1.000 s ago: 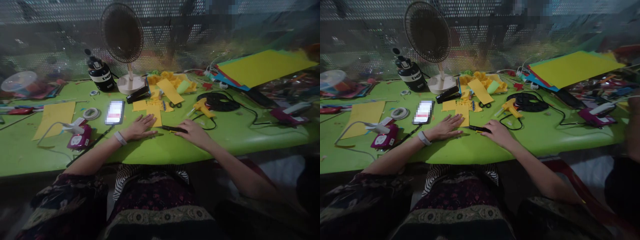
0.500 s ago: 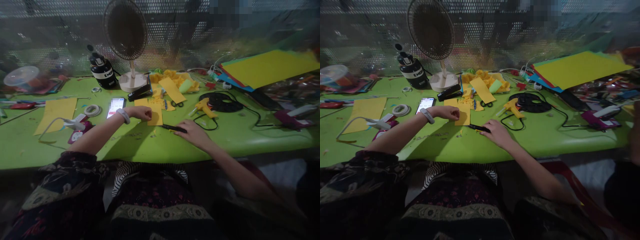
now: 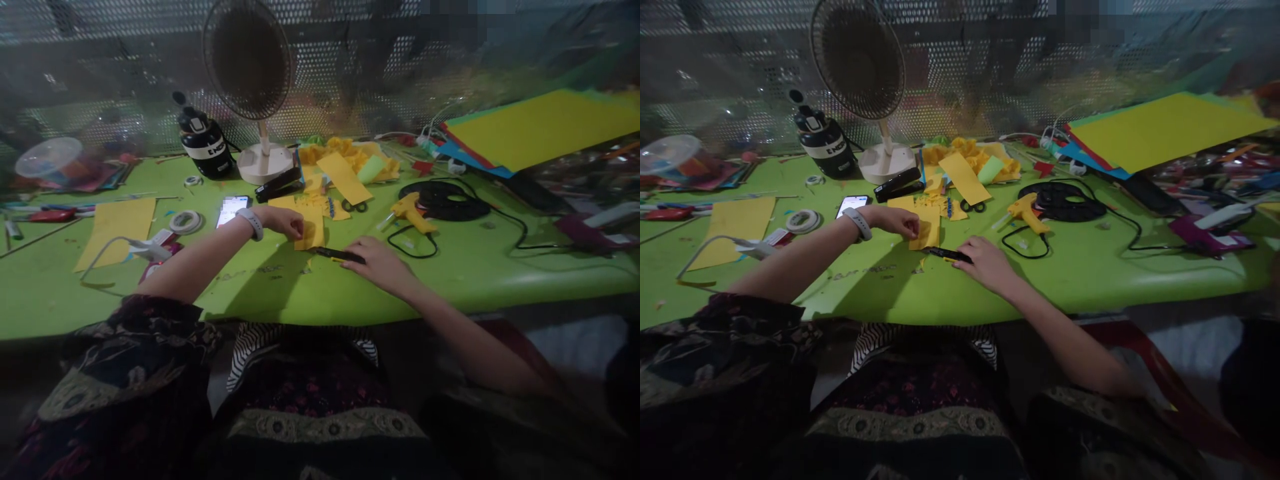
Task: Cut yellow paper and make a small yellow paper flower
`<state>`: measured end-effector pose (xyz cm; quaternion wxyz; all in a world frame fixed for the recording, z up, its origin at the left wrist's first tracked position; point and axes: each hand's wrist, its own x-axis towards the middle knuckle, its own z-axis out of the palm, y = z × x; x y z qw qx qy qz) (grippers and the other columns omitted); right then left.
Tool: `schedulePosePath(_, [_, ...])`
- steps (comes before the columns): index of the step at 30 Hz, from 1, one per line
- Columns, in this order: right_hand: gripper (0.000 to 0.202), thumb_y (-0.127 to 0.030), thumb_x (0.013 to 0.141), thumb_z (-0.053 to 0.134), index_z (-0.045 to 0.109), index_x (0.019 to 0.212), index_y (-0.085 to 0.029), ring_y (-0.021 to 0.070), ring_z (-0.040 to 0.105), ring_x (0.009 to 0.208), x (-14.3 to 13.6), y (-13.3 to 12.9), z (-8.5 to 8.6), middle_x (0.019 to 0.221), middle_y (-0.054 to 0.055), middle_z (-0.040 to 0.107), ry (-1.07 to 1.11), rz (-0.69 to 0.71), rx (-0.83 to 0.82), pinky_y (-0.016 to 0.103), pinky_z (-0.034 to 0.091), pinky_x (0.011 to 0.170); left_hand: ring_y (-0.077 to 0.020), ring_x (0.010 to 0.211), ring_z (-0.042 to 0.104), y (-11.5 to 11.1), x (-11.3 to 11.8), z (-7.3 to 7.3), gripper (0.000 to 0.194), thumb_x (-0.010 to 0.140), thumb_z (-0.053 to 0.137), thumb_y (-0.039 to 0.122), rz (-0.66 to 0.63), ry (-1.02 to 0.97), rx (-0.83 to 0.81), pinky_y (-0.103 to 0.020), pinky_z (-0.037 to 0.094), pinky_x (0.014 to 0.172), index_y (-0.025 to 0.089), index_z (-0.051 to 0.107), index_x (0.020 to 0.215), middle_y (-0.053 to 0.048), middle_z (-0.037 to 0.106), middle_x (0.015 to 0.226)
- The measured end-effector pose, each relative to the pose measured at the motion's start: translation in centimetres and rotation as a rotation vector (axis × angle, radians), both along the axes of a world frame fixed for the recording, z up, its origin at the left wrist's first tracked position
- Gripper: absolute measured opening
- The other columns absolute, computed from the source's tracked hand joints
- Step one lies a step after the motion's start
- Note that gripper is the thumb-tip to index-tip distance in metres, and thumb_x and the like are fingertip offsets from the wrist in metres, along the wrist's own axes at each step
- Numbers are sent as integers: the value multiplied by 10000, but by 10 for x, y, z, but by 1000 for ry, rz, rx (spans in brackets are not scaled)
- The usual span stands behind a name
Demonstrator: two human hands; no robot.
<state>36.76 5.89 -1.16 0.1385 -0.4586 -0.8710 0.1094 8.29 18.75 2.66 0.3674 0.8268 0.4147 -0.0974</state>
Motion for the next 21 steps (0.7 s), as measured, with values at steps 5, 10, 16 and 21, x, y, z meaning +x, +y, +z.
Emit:
schedulePosePath(5, [231,-357,971,647,748,1107,-200,273,636,1010,-3,1,0,1058,116,690,2,20,2,409,515,891,-206,821,594,0,0,-1,265,650,716,375,48,-51,-23,-302,421,781,197,728,845,-50,733,896])
schedulePosePath(10, [244,-360,956,669,749,1128,-206,273,633,1012,-7,5,-3,1069,114,690,20,42,-14,394,509,855,-187,757,584,1,-1,-3,198,610,761,349,87,-109,-32,-273,417,737,217,721,753,-27,725,791])
schedulePosePath(16, [238,-339,942,693,755,1118,-191,269,632,998,-12,-1,2,1061,117,692,17,61,-56,375,494,823,-191,757,591,1,0,-3,169,615,773,299,99,-135,-44,-278,425,726,209,727,751,-32,715,783])
schedulePosePath(21, [277,-386,910,734,764,1107,-195,256,649,991,-24,-11,19,1064,105,709,-4,113,-141,351,485,817,-191,741,626,-16,-7,-13,160,711,717,297,149,-214,79,-286,454,693,186,698,825,-48,718,812])
